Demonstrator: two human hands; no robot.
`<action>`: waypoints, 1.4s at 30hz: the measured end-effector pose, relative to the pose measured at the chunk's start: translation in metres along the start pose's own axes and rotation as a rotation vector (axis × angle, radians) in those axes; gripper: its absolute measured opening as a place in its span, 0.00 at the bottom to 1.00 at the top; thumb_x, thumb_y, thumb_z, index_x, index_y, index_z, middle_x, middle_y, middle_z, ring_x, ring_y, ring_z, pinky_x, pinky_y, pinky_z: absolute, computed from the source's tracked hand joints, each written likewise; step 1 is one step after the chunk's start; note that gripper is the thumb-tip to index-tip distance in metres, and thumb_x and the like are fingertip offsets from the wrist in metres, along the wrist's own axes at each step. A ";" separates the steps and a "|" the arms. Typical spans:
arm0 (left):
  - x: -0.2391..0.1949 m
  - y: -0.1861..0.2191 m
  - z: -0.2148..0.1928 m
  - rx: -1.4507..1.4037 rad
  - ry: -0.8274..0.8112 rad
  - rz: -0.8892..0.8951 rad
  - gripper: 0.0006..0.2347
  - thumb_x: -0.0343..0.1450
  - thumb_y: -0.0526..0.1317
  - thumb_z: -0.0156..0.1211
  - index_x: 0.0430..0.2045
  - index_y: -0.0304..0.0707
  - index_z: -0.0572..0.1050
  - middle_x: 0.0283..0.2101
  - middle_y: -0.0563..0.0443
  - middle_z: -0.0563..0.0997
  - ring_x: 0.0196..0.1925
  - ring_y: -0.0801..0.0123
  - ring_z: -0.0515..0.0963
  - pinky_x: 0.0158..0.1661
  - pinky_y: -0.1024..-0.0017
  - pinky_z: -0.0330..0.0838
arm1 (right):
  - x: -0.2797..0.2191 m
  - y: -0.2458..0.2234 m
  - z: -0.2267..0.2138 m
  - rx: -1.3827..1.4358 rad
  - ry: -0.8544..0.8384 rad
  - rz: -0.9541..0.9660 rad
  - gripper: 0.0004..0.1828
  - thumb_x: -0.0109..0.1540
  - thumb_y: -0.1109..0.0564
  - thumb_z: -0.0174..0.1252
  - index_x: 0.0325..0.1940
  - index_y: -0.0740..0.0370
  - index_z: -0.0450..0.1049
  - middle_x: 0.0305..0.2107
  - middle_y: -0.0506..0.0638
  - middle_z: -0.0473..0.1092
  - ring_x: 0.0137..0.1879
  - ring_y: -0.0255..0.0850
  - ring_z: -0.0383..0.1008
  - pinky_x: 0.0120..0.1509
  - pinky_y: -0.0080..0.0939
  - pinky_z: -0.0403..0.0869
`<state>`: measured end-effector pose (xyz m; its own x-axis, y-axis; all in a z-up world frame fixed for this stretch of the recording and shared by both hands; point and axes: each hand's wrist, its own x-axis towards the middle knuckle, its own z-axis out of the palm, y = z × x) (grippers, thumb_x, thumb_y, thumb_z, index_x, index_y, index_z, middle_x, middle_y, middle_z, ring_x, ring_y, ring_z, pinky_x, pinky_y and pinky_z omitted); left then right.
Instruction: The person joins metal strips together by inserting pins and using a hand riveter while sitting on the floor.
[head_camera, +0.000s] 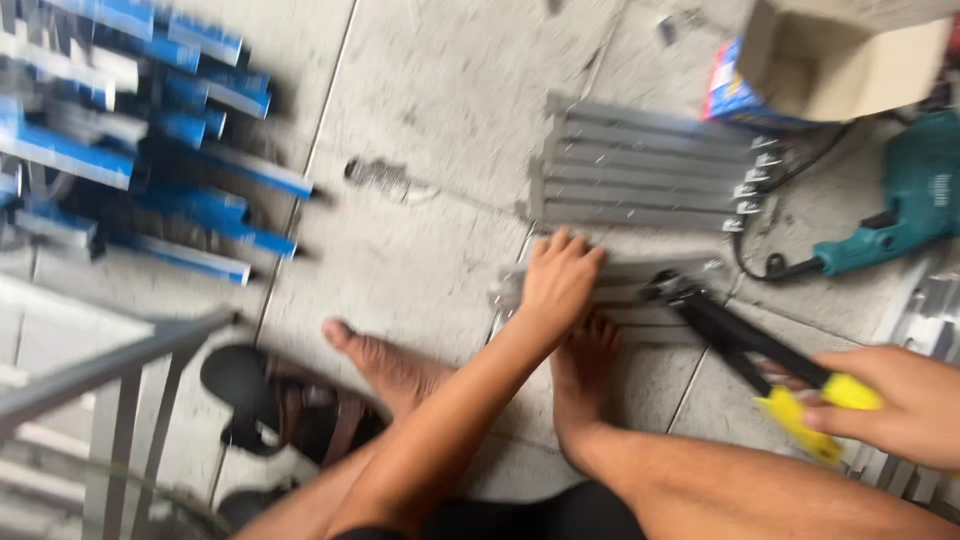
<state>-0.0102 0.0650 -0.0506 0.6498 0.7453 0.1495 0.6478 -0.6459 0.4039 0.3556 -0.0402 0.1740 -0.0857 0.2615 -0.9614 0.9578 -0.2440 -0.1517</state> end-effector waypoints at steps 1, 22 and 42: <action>0.000 -0.007 -0.010 -0.026 -0.166 -0.012 0.10 0.63 0.36 0.57 0.36 0.50 0.79 0.43 0.48 0.74 0.50 0.50 0.70 0.45 0.56 0.64 | -0.001 -0.035 -0.007 0.013 0.013 0.011 0.10 0.58 0.39 0.62 0.35 0.43 0.76 0.31 0.32 0.79 0.38 0.26 0.77 0.47 0.30 0.74; -0.014 0.034 -0.129 -1.443 0.167 -0.563 0.09 0.73 0.39 0.59 0.26 0.37 0.66 0.13 0.49 0.70 0.12 0.70 0.70 0.15 0.72 0.64 | 0.106 -0.098 -0.113 0.021 0.793 -0.181 0.30 0.62 0.46 0.61 0.64 0.64 0.68 0.52 0.60 0.70 0.56 0.56 0.69 0.62 0.56 0.70; -0.050 0.062 -0.158 -1.272 0.092 -0.659 0.16 0.68 0.44 0.63 0.46 0.34 0.77 0.47 0.48 0.85 0.50 0.68 0.84 0.51 0.71 0.77 | 0.176 -0.127 -0.086 -0.702 1.892 -0.485 0.15 0.64 0.68 0.54 0.41 0.50 0.82 0.36 0.44 0.75 0.34 0.43 0.65 0.36 0.42 0.58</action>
<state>-0.0649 0.0137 0.1093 0.3170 0.8846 -0.3421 -0.0055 0.3624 0.9320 0.2425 0.1170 0.0434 -0.4202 0.7154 0.5582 0.9073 0.3225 0.2698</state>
